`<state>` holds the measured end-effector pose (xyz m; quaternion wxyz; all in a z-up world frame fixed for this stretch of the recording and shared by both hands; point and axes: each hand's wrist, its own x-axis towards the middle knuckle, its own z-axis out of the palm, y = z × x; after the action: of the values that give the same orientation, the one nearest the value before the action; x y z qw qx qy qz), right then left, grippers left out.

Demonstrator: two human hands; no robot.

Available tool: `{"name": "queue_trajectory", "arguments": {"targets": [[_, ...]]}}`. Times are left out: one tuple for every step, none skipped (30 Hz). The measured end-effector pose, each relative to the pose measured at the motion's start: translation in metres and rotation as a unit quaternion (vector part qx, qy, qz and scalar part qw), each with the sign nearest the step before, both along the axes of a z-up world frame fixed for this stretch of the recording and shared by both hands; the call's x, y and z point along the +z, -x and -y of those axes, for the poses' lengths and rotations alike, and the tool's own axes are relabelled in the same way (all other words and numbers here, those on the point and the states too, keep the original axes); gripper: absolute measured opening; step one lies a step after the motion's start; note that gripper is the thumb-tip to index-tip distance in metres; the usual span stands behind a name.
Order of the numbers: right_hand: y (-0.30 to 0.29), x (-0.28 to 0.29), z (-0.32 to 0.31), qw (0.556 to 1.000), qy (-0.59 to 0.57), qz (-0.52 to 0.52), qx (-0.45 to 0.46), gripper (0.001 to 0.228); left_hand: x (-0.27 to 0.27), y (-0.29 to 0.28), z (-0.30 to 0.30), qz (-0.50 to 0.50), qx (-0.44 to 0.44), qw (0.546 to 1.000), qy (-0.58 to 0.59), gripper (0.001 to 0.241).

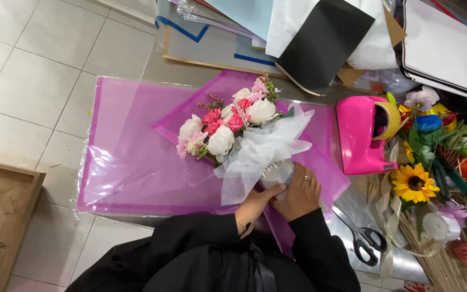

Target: The person prepares a pink translucent wrapping sheet by cutting it with scissors and securing it with tape. They then place a bouquet of pink and white flowers onto the prepared sheet and begin wrapping it.

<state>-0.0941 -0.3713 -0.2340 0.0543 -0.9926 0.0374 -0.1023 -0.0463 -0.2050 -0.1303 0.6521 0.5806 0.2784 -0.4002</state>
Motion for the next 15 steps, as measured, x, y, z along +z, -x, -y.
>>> {"name": "queue_trajectory", "arguments": {"targets": [[0.002, -0.005, -0.003, 1.0, -0.001, 0.0, 0.0, 0.096, -0.014, 0.006, 0.006, 0.0, 0.0, 1.0, -0.001, 0.134], [0.004, -0.01, -0.006, 1.0, 0.01, 0.022, -0.004, 0.089, -0.029, 0.012, 0.012, 0.029, 0.013, 0.999, -0.018, 0.128], [0.006, -0.015, -0.009, 0.999, 0.021, 0.044, -0.008, 0.081, -0.044, 0.019, 0.019, 0.057, 0.027, 0.997, -0.036, 0.123], [0.01, -0.019, -0.01, 0.999, 0.021, 0.043, -0.008, 0.081, -0.039, 0.021, 0.018, 0.056, 0.026, 0.997, -0.037, 0.123], [0.014, -0.023, -0.01, 0.999, 0.025, 0.035, -0.005, 0.077, -0.033, 0.023, 0.017, 0.054, 0.04, 0.997, -0.027, 0.119], [0.016, -0.027, -0.011, 0.999, 0.03, 0.03, -0.001, 0.072, -0.028, 0.024, 0.015, 0.054, 0.055, 0.997, -0.018, 0.116], [0.013, -0.022, -0.008, 0.999, 0.03, 0.031, -0.001, 0.072, -0.033, 0.025, 0.016, 0.055, 0.056, 0.997, -0.018, 0.116], [0.013, -0.017, -0.006, 0.997, -0.03, -0.078, 0.006, 0.093, -0.04, 0.029, 0.017, 0.081, 0.069, 0.994, -0.024, 0.108], [0.013, -0.012, -0.003, 0.979, -0.089, -0.186, 0.012, 0.116, -0.046, 0.033, 0.018, 0.107, 0.082, 0.99, -0.03, 0.101], [0.003, 0.009, 0.008, 0.979, -0.09, -0.184, 0.013, 0.116, -0.044, 0.032, 0.013, 0.109, 0.083, 0.99, -0.031, 0.101], [-0.006, 0.03, 0.019, 0.94, -0.203, -0.261, 0.083, 0.124, -0.042, 0.03, 0.008, 0.113, 0.087, 0.988, -0.057, 0.106], [-0.014, 0.051, 0.03, 0.878, -0.312, -0.33, 0.149, 0.134, -0.04, 0.03, 0.003, 0.117, 0.09, 0.986, -0.083, 0.111], [-0.024, 0.032, 0.051, 0.879, -0.313, -0.329, 0.149, 0.134, -0.034, 0.024, 0.003, 0.119, 0.088, 0.985, -0.084, 0.111], [-0.032, 0.014, 0.074, 0.898, -0.32, -0.264, 0.147, 0.103, -0.027, 0.021, 0.005, 0.099, 0.081, 0.988, -0.081, 0.112], [-0.04, -0.005, 0.096, 0.913, -0.326, -0.198, 0.143, 0.074, -0.021, 0.017, 0.006, 0.08, 0.074, 0.991, -0.079, 0.113]]}}
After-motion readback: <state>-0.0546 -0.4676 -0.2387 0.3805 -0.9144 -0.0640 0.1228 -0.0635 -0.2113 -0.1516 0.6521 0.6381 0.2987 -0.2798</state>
